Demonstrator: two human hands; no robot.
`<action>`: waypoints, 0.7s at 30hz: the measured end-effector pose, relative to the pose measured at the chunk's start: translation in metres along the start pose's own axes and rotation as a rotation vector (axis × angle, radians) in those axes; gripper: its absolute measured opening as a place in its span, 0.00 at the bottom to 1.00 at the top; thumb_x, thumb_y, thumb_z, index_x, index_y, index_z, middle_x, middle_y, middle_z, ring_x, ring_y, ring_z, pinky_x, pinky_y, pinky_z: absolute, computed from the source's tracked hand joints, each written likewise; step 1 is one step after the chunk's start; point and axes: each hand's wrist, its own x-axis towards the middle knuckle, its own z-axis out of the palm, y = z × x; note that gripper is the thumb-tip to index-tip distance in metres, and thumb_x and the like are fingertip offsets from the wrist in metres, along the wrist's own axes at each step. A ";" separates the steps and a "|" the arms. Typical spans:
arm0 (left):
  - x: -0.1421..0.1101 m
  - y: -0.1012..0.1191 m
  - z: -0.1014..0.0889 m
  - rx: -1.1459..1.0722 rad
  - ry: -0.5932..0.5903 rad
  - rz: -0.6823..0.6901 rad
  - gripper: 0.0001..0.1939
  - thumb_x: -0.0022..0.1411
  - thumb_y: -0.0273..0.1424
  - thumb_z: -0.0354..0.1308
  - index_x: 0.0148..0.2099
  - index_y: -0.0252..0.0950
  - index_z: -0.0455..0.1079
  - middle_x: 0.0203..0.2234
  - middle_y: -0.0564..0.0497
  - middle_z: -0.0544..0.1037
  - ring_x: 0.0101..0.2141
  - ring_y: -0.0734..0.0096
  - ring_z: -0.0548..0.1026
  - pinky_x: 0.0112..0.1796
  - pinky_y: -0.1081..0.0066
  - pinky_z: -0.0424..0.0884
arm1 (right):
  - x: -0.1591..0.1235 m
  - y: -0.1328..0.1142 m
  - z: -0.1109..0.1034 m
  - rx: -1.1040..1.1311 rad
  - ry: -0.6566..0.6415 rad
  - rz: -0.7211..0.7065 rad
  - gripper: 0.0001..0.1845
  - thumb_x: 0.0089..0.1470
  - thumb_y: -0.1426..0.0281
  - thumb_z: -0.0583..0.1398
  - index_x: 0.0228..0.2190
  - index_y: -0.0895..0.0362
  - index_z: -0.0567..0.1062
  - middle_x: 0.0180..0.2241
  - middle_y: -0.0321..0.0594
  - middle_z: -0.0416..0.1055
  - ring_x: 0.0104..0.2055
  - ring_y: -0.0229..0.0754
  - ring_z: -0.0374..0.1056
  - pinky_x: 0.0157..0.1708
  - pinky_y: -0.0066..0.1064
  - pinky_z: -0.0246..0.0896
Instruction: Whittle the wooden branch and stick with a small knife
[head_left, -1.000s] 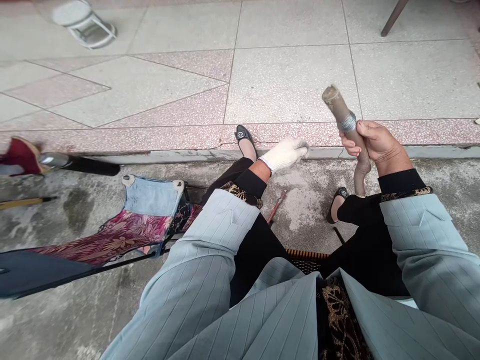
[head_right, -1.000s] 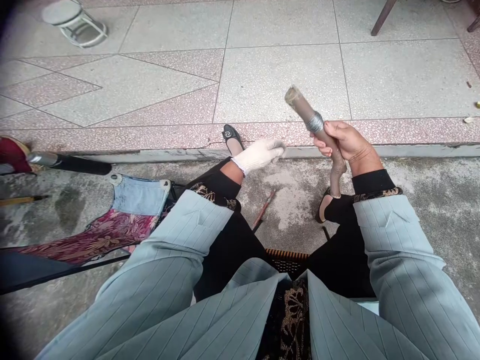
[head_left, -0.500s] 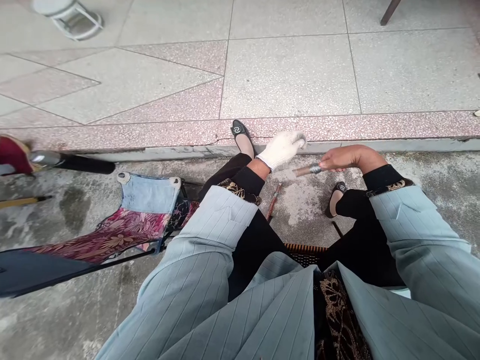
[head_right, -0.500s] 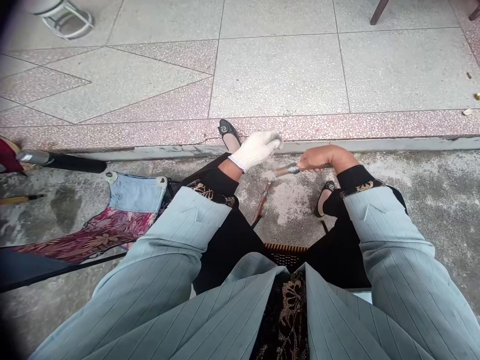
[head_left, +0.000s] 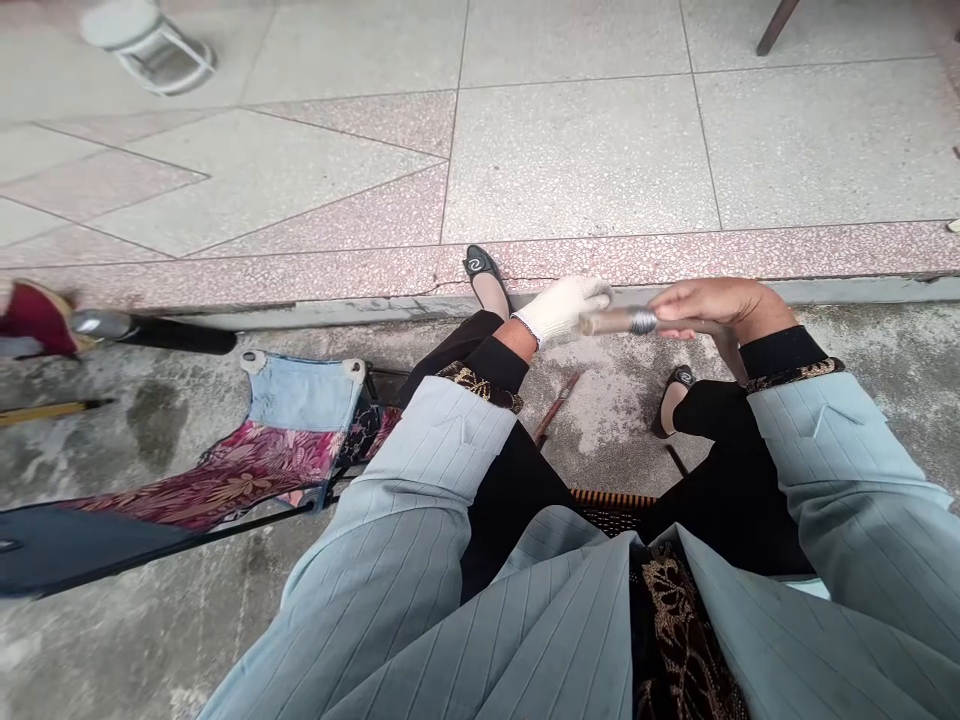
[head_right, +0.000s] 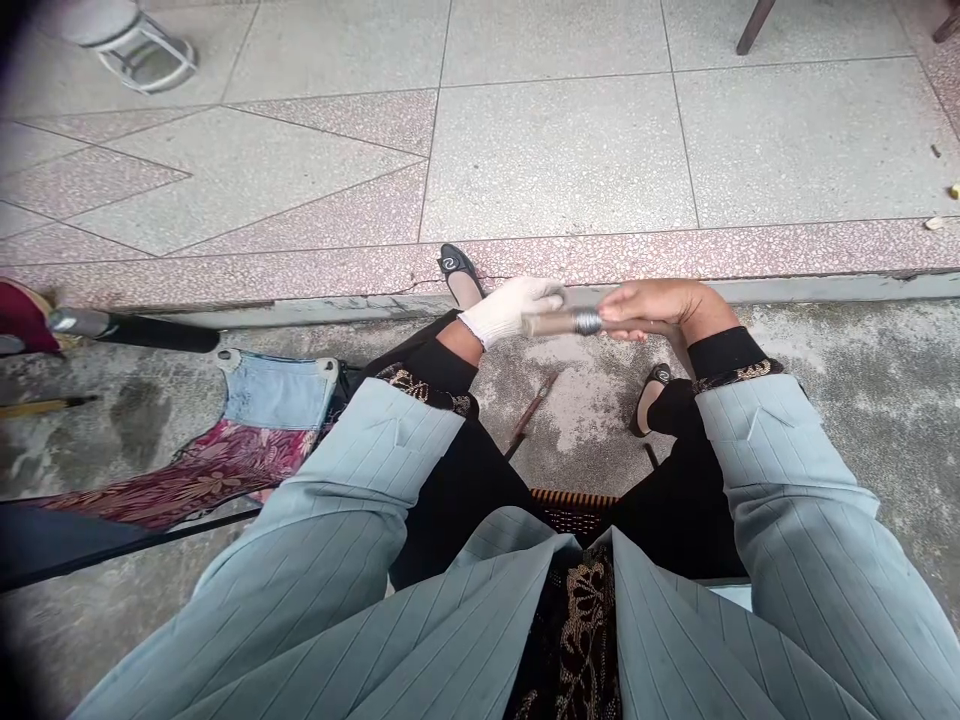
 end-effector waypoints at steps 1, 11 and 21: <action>0.000 0.000 0.000 0.033 -0.008 0.009 0.12 0.66 0.30 0.53 0.41 0.34 0.79 0.31 0.50 0.79 0.33 0.67 0.73 0.36 0.70 0.64 | 0.004 0.002 0.001 -0.066 -0.040 0.060 0.32 0.57 0.42 0.69 0.29 0.59 0.73 0.24 0.34 0.67 0.23 0.32 0.59 0.25 0.27 0.57; -0.004 0.010 0.014 0.107 -0.169 0.029 0.16 0.69 0.32 0.51 0.44 0.33 0.80 0.32 0.49 0.80 0.31 0.69 0.74 0.33 0.73 0.65 | 0.036 0.031 -0.019 -0.455 0.436 0.281 0.28 0.57 0.50 0.72 0.21 0.56 0.70 0.17 0.38 0.66 0.17 0.34 0.58 0.19 0.30 0.51; -0.004 0.002 0.015 -0.282 -0.104 0.070 0.12 0.69 0.33 0.51 0.40 0.35 0.74 0.24 0.54 0.72 0.24 0.75 0.69 0.28 0.75 0.64 | 0.015 0.004 -0.009 0.139 0.649 -0.068 0.26 0.56 0.47 0.72 0.31 0.56 0.72 0.24 0.40 0.69 0.22 0.35 0.61 0.20 0.28 0.58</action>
